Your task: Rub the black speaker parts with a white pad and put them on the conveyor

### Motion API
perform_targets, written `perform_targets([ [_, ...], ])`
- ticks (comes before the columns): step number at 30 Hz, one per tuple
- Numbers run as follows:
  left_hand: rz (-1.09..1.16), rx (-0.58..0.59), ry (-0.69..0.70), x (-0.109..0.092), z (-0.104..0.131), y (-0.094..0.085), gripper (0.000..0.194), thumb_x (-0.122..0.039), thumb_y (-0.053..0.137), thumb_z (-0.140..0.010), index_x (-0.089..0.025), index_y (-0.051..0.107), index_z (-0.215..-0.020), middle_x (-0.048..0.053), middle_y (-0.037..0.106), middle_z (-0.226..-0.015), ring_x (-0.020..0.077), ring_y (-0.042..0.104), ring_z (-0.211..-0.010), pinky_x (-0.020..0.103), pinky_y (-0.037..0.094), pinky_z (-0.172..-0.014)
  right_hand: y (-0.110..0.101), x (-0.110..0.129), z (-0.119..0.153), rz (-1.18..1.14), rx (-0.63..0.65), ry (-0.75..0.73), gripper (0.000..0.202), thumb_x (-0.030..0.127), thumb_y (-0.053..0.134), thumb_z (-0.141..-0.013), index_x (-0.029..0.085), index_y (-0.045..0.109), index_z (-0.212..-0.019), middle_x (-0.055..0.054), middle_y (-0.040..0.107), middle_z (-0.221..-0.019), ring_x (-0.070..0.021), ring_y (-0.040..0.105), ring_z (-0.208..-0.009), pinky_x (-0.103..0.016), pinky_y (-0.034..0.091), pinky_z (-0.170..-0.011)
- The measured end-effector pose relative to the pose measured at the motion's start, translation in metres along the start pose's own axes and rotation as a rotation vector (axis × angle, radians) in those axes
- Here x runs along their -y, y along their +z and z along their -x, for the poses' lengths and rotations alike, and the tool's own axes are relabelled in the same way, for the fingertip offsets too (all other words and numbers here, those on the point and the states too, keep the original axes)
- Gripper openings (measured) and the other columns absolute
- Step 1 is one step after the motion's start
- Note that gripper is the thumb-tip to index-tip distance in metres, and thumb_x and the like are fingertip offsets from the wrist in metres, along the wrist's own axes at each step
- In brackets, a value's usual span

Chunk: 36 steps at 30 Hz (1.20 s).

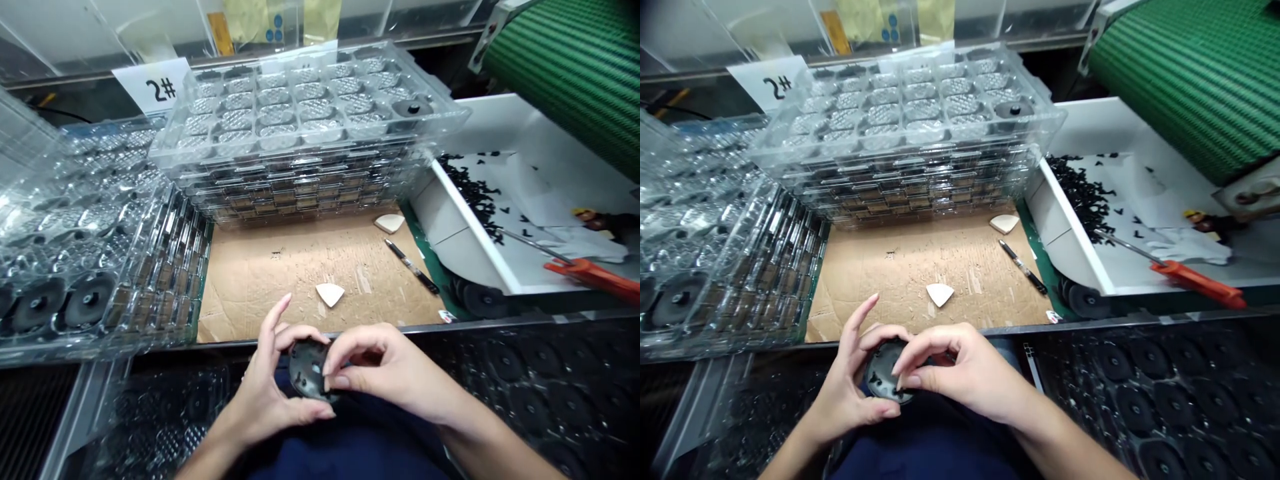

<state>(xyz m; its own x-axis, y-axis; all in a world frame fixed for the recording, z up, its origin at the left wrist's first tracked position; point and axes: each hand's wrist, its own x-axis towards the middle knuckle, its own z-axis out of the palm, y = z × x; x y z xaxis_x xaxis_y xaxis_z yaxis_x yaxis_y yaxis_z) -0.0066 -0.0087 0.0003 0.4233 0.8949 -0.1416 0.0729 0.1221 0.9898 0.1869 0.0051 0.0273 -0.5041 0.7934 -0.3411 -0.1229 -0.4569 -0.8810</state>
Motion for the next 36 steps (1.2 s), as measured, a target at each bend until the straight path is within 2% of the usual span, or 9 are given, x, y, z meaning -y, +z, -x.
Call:
perform_targets([
  [5,0.033,-0.099,0.191,0.003,0.0,0.003,0.096,-0.015,0.071,-0.067,-0.039,0.01,-0.137,0.007,0.053,-0.126,0.0251,0.051,-0.117,0.042,0.041,-0.099,0.003,-0.012,0.007,0.014,-0.216,-0.187,0.005,0.024,0.07,-0.074,0.021,0.07,-0.079,0.001,0.068,-0.071,-0.0099,0.062,-0.065,-0.02,0.049,-0.063],
  [9,-0.027,-0.195,0.323,0.001,-0.003,0.008,0.098,-0.006,0.07,-0.065,-0.037,0.012,-0.138,0.006,0.054,-0.122,0.0238,0.052,-0.116,0.039,0.045,-0.097,0.005,-0.012,0.01,0.298,-0.345,-0.364,0.01,0.019,0.064,-0.079,0.023,0.068,-0.086,0.0,0.065,-0.076,-0.0104,0.058,-0.064,-0.021,0.047,-0.058],
  [12,-0.128,-0.254,0.391,0.001,-0.006,0.01,0.101,-0.003,0.071,-0.063,-0.035,0.014,-0.138,0.006,0.054,-0.121,0.0223,0.054,-0.114,0.037,0.046,-0.096,0.007,-0.01,0.01,0.474,-0.34,-0.42,0.018,0.014,0.061,-0.08,0.025,0.066,-0.094,0.0,0.065,-0.078,-0.012,0.059,-0.07,-0.023,0.048,-0.063],
  [17,-0.247,-0.286,0.51,0.005,-0.008,0.01,0.103,-0.001,0.073,-0.06,-0.035,0.017,-0.139,0.001,0.056,-0.12,0.0177,0.055,-0.112,0.032,0.044,-0.1,0.008,-0.008,0.008,0.478,-0.368,-0.377,0.019,0.013,0.062,-0.079,0.025,0.067,-0.092,0.002,0.065,-0.077,-0.0116,0.061,-0.071,-0.022,0.048,-0.065],
  [20,-0.343,-0.317,0.544,0.005,-0.008,0.012,0.103,0.001,0.072,-0.059,-0.039,0.019,-0.137,-0.001,0.056,-0.121,0.019,0.055,-0.112,0.036,0.044,-0.101,0.01,-0.006,0.007,0.483,-0.376,-0.351,0.018,0.012,0.062,-0.078,0.024,0.068,-0.09,0.001,0.065,-0.075,-0.0122,0.061,-0.069,-0.023,0.048,-0.063],
  [23,-0.429,-0.351,0.553,0.006,-0.007,0.015,0.105,0.003,0.073,-0.057,-0.04,0.02,-0.137,-0.002,0.055,-0.124,0.0209,0.054,-0.113,0.039,0.043,-0.102,0.012,-0.007,0.006,0.495,-0.387,-0.34,0.014,0.01,0.057,-0.077,0.021,0.065,-0.078,0.001,0.063,-0.069,-0.012,0.058,-0.064,-0.023,0.047,-0.06],
  [29,-0.38,-0.38,0.541,0.012,-0.005,0.021,0.103,0.002,0.074,-0.056,-0.042,0.024,-0.135,-0.002,0.058,-0.123,0.0212,0.055,-0.112,0.039,0.044,-0.1,0.01,-0.012,0.008,0.387,-0.417,-0.275,0.004,0.017,0.06,-0.076,0.019,0.063,-0.073,0.0,0.063,-0.068,-0.0122,0.058,-0.063,-0.023,0.047,-0.059],
  [32,-0.404,-0.379,0.56,0.014,-0.004,0.023,0.103,0.002,0.073,-0.056,-0.041,0.024,-0.136,-0.002,0.057,-0.123,0.0208,0.055,-0.112,0.039,0.043,-0.101,0.01,-0.012,0.009,0.404,-0.426,-0.28,0.008,0.015,0.057,-0.076,0.019,0.06,-0.07,0.0,0.062,-0.067,-0.0125,0.058,-0.063,-0.023,0.047,-0.06],
  [36,-0.29,-0.4,0.477,0.015,-0.002,0.027,0.099,0.0,0.072,-0.06,-0.039,0.023,-0.137,-0.001,0.057,-0.12,0.0198,0.055,-0.112,0.036,0.044,-0.1,0.009,-0.016,0.01,0.267,-0.409,-0.226,0.01,0.022,0.06,-0.077,0.018,0.058,-0.069,0.0,0.061,-0.067,-0.0131,0.058,-0.065,-0.024,0.046,-0.061],
])
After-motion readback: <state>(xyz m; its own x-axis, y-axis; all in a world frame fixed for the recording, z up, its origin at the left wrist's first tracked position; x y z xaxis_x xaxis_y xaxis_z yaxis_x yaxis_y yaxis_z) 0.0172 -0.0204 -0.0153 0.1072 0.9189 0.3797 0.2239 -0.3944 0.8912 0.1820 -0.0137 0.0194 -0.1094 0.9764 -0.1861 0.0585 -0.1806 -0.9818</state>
